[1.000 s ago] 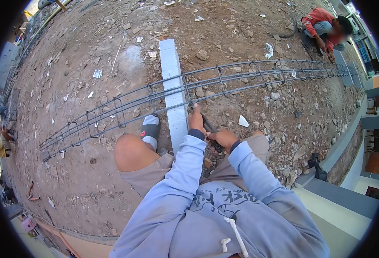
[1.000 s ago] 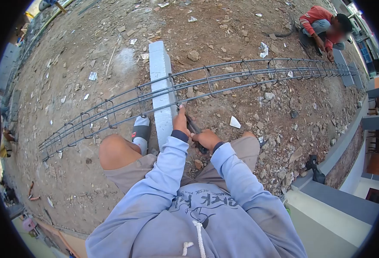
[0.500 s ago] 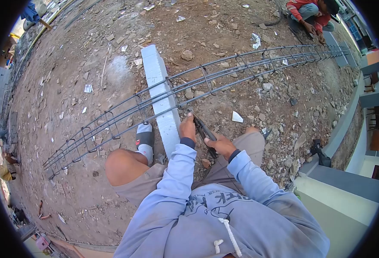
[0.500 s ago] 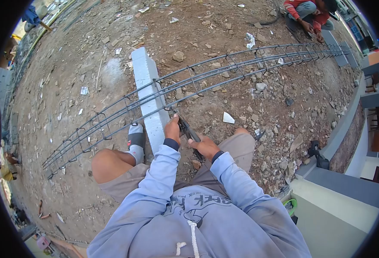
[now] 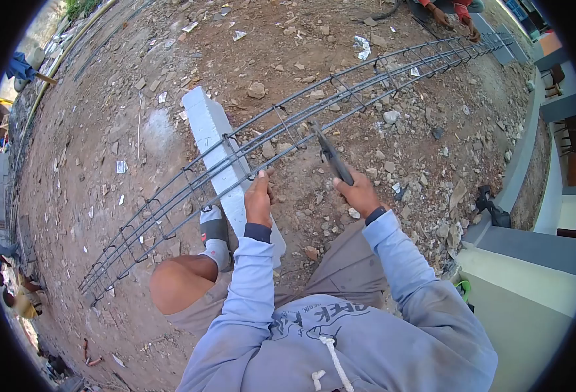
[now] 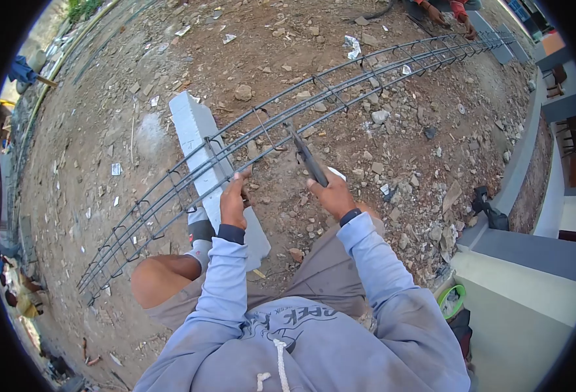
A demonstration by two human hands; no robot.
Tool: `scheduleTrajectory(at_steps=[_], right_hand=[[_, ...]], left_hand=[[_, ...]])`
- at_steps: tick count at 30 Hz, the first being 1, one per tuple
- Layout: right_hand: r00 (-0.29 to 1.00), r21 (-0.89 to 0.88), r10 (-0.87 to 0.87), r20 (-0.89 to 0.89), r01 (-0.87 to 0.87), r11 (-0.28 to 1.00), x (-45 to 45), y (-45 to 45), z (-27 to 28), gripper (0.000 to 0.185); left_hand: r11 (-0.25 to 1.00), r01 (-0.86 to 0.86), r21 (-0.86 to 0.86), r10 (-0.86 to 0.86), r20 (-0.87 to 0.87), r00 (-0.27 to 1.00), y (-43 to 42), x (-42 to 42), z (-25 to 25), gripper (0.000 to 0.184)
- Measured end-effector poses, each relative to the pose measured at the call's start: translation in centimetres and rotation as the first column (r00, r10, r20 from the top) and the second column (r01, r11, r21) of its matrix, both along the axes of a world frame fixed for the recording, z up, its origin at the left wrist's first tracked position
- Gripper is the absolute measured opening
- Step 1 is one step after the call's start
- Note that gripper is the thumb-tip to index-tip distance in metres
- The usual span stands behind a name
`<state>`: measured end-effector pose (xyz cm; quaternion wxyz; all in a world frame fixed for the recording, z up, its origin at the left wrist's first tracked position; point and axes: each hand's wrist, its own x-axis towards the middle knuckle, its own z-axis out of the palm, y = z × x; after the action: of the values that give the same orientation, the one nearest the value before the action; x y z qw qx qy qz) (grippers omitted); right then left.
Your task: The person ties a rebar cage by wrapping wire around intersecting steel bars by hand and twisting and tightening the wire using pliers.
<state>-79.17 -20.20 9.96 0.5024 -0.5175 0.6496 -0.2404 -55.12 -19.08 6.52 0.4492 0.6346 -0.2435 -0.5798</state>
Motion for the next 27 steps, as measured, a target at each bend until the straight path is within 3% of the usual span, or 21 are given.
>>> scheduleTrajectory(at_steps=[1,3,5,7,10,13,15,16,17,18,19,23,26,27], right_hand=[[0.975,-0.249,0.003,-0.222,-0.06,0.967,-0.7,-1.8,-0.7,0.05],[0.888,-0.331,-0.13,-0.44,-0.026,0.943,-1.4,-6.4,-0.8,0.054],[0.759,-0.418,-0.274,-0.591,0.003,0.908,-2.4,-10.7,-2.0,0.057],[0.705,-0.41,-0.309,-0.638,0.029,0.912,-3.4,-14.1,-1.8,0.054],[0.621,-0.401,-0.254,-0.742,-0.107,0.91,-4.7,-17.0,-1.8,0.051],[0.448,-0.542,-0.371,-0.814,-0.353,0.763,-2.6,-15.4,-2.3,0.049],[0.723,-0.629,-0.277,-0.632,-0.271,0.728,1.2,-11.3,-1.9,0.049],[0.899,-0.57,-0.096,-0.428,-0.186,0.8,2.9,-8.7,-2.5,0.047],[0.971,-0.328,0.067,-0.228,-0.142,0.934,4.6,-6.3,-1.9,0.041],[0.995,-0.106,0.022,0.099,-0.011,0.994,6.2,-3.9,-1.6,0.037],[0.913,0.15,-0.105,0.394,0.049,0.988,7.3,-2.2,-1.5,0.033],[0.872,0.141,-0.256,0.417,0.216,0.966,8.1,-0.1,-1.6,0.026],[0.818,0.195,-0.408,0.406,0.359,0.913,7.3,-0.3,-2.3,0.023],[0.798,0.227,-0.453,0.397,0.393,0.891,6.3,-0.5,-3.2,0.023]], left_hand=[[0.999,0.038,-0.037,-0.036,0.056,0.998,-0.2,0.0,-0.7,0.043],[0.995,0.1,-0.028,-0.099,0.038,0.994,-0.5,-0.3,-0.5,0.043],[0.988,0.141,0.066,-0.133,-0.11,0.985,-0.6,-0.5,1.7,0.042],[0.99,0.119,0.075,-0.108,-0.136,0.985,-1.4,-0.7,2.2,0.041],[0.988,0.145,0.053,-0.136,-0.154,0.979,-2.5,-0.5,2.2,0.04],[0.976,0.209,0.052,-0.2,-0.143,0.969,-3.6,-0.9,1.3,0.038],[0.973,0.226,0.04,-0.217,-0.171,0.961,-4.8,-1.4,0.8,0.037],[0.973,0.227,0.034,-0.216,-0.205,0.955,-5.1,-1.7,0.6,0.037],[0.973,0.227,0.03,-0.213,-0.239,0.947,-5.3,-1.9,0.4,0.037],[0.974,0.226,0.03,-0.214,-0.223,0.951,-5.6,-2.2,0.3,0.037],[0.974,0.227,0.027,-0.217,-0.205,0.955,-6.0,-2.5,0.3,0.036],[0.956,0.29,0.032,-0.288,-0.051,0.956,-7.0,-3.3,0.5,0.036],[0.949,0.316,0.014,-0.31,0.244,0.919,-7.3,-3.8,-0.6,0.033],[0.949,0.312,-0.048,-0.259,0.447,0.856,-7.5,-3.4,-1.4,0.032]])
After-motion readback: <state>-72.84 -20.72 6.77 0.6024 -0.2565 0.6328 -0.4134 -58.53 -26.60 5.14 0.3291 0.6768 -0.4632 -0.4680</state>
